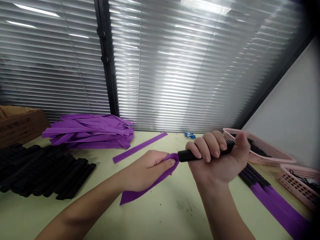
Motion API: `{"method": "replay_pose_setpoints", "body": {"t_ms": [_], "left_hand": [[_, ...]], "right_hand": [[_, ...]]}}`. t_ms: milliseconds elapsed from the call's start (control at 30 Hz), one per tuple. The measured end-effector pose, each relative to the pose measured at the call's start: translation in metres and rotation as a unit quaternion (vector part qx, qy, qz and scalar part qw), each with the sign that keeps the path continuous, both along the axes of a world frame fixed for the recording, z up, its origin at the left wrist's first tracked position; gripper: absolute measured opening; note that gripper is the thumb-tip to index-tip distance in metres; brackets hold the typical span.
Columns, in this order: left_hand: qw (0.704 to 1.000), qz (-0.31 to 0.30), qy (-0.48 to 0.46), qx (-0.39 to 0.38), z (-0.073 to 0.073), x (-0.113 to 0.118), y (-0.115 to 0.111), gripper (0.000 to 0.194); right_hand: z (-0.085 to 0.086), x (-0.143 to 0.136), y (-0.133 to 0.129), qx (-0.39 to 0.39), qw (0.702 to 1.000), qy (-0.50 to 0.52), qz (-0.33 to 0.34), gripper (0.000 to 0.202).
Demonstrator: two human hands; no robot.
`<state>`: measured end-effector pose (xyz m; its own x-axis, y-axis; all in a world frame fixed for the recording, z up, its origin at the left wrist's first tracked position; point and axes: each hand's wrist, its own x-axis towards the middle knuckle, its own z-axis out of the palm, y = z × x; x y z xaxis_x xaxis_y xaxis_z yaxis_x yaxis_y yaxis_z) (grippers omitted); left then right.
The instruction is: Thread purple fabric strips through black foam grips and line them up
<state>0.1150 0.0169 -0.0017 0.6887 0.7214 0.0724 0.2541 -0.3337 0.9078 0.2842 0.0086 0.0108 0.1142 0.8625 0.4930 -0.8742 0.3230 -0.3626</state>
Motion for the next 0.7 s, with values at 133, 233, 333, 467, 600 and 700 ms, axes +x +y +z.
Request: {"method": "replay_pose_setpoints", "body": {"t_ms": [133,233,333,467,600,700], "left_hand": [[1.000,-0.007,-0.005,0.002,0.0004,-0.0008,-0.0002,0.037],[1.000,-0.007,-0.002,0.013,0.0004,-0.0015,-0.0003,0.037],[1.000,-0.017,0.006,0.014,0.0011,-0.0018,-0.0007,0.036],[1.000,-0.019,0.011,-0.001,0.0036,-0.0021,-0.0014,0.036],[1.000,-0.017,0.020,0.007,0.0055,-0.0024,-0.0019,0.034],[0.999,-0.005,0.026,0.040,0.0050,-0.0021,-0.0020,0.034]], "right_hand": [[0.0012,0.0007,-0.0006,-0.012,1.000,0.000,0.015,0.047],[0.0016,0.0008,-0.0015,-0.010,1.000,-0.008,0.014,0.047],[0.0008,0.0003,-0.0013,-0.007,1.000,-0.022,0.013,0.047],[-0.0002,0.0001,0.0000,-0.012,0.999,-0.031,0.016,0.047],[0.0000,0.0003,-0.0005,-0.013,0.999,-0.026,0.014,0.048],[0.0009,0.0001,-0.0021,-0.009,1.000,-0.027,0.011,0.049]]}}
